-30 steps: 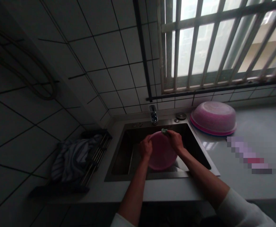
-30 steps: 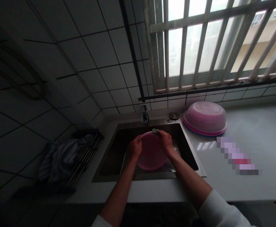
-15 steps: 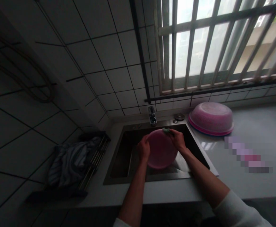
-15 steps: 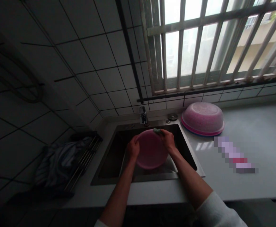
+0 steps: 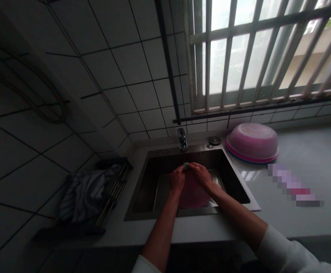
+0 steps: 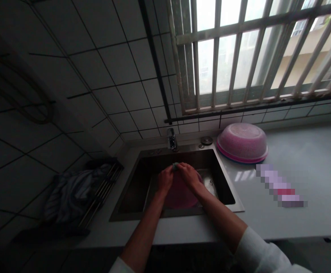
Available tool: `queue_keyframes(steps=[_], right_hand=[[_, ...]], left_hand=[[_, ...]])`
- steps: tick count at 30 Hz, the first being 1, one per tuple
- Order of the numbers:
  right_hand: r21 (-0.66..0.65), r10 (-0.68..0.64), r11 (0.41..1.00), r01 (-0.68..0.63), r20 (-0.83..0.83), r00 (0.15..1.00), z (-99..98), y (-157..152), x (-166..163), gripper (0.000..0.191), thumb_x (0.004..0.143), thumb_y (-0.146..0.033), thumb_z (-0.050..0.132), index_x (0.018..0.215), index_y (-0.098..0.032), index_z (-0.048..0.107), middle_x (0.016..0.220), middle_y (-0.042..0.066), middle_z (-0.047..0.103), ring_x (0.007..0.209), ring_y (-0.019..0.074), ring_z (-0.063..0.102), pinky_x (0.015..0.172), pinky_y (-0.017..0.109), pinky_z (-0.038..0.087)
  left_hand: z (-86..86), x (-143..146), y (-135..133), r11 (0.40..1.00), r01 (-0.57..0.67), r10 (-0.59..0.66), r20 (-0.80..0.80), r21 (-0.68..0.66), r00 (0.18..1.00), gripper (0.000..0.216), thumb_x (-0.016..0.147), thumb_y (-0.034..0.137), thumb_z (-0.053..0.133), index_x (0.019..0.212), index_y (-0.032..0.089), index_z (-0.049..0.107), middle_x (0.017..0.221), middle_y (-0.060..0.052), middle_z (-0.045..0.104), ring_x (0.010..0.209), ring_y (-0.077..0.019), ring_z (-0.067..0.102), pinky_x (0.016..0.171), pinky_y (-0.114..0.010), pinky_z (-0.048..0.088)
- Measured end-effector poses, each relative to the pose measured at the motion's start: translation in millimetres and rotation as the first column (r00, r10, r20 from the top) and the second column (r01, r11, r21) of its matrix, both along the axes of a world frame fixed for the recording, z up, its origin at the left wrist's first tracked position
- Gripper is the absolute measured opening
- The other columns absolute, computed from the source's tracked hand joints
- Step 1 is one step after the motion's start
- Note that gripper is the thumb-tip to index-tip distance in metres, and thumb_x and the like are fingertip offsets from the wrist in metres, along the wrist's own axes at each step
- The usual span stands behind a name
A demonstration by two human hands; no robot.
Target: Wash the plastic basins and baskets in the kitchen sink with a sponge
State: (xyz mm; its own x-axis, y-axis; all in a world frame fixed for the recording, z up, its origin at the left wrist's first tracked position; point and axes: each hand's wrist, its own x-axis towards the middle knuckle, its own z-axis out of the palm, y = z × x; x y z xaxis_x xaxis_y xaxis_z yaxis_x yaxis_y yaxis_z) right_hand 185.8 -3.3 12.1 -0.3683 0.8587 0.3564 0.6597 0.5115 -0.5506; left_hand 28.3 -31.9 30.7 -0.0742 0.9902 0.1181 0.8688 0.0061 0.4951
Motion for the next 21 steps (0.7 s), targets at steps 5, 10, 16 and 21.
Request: queue_keyframes(steps=[5,10,16,21], right_hand=[[-0.031,-0.166,0.986,0.164,-0.108,0.98,-7.4,11,22,0.032,0.1,-0.016,0.055,0.121,-0.026,0.077,0.118,0.005,0.079,0.102,0.0219,0.075,0.089,0.028,0.056],[-0.02,-0.14,0.99,0.138,-0.106,0.985,-7.0,8,15,0.035,0.099,-0.015,0.054,0.122,-0.027,0.077,0.121,0.004,0.078,0.105,0.0213,0.075,0.094,0.03,0.057],[0.02,-0.033,0.999,0.037,-0.149,0.988,-4.5,9,3,0.041,0.097,-0.012,0.054,0.128,-0.028,0.075,0.131,0.005,0.075,0.115,0.0215,0.073,0.102,0.032,0.055],[-0.08,-0.268,0.963,0.256,-0.255,0.929,-17.9,21,30,0.033,0.098,-0.02,0.058,0.124,-0.024,0.078,0.118,0.008,0.08,0.104,0.0272,0.077,0.092,0.036,0.059]], left_hand=[[1.5,-13,-2,0.988,-0.138,0.131,0.083,0.074,0.988,0.037,0.101,0.014,0.049,0.124,0.029,0.073,0.125,-0.004,0.078,0.115,-0.0182,0.072,0.098,-0.026,0.05],[0.2,-9,-2,0.987,-0.136,0.131,0.056,0.089,0.99,0.035,0.101,0.014,0.05,0.123,0.028,0.074,0.126,-0.004,0.077,0.115,-0.0193,0.072,0.099,-0.027,0.05],[-2.2,-7,0,0.987,-0.119,0.112,0.068,0.11,0.991,0.037,0.1,0.013,0.051,0.122,0.03,0.075,0.124,-0.004,0.078,0.113,-0.0191,0.073,0.097,-0.026,0.05],[1.8,-20,-1,0.942,-0.303,0.28,0.16,0.144,0.946,0.035,0.1,0.015,0.051,0.125,0.025,0.073,0.123,-0.007,0.078,0.113,-0.0213,0.073,0.096,-0.028,0.051]])
